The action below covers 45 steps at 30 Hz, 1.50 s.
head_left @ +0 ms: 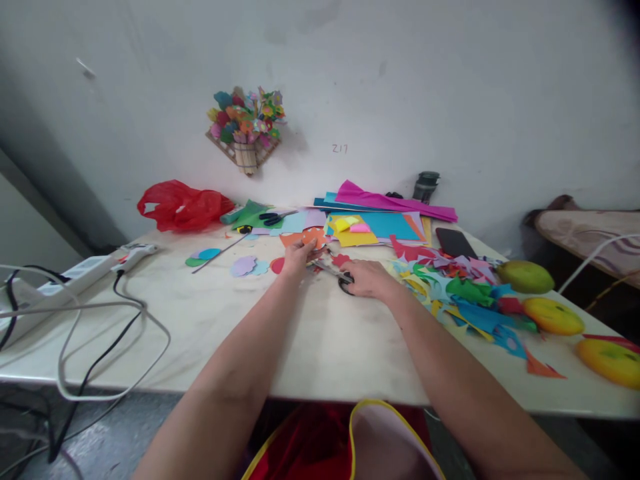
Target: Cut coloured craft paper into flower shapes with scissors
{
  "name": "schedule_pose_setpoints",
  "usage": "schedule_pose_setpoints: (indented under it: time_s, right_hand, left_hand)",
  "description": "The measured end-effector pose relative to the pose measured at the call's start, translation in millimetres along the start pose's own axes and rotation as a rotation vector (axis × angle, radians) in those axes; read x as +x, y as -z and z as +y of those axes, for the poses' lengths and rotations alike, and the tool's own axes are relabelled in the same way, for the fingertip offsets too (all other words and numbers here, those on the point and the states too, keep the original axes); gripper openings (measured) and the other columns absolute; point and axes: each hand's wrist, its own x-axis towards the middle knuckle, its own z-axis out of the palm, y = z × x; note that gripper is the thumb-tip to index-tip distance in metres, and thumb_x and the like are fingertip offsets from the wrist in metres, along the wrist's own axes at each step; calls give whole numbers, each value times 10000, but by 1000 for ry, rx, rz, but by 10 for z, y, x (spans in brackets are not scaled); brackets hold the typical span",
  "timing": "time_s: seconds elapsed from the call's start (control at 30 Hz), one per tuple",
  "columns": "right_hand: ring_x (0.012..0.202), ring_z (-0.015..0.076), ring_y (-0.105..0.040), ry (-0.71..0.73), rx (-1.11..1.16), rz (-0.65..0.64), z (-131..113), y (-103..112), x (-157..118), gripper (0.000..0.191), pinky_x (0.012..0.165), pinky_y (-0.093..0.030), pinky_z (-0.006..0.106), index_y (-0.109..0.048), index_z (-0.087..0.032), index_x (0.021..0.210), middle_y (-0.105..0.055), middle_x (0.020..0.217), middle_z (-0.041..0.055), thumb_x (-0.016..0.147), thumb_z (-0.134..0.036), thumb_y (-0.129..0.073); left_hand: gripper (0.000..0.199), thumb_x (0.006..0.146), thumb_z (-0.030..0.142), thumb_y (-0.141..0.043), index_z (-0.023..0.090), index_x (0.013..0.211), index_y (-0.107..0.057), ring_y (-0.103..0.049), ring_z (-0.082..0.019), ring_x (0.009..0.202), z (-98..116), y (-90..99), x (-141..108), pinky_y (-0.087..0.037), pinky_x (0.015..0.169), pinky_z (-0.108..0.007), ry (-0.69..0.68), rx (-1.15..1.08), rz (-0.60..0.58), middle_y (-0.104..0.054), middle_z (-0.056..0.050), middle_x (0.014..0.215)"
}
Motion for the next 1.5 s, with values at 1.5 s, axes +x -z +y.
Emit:
schedule_pose_setpoints:
  time_s: [1.5]
  right_hand:
    - [488, 87, -572, -151, 1302, 38, -82, -170, 93, 292, 361, -346, 163, -538, -183, 817, -602, 638, -19, 808, -456, -640]
  left_hand:
    - [215, 665, 167, -773, 159, 726, -566, -707, -230, 880, 24, -362, -69, -526, 849, -338, 53, -250, 267, -649, -20, 706]
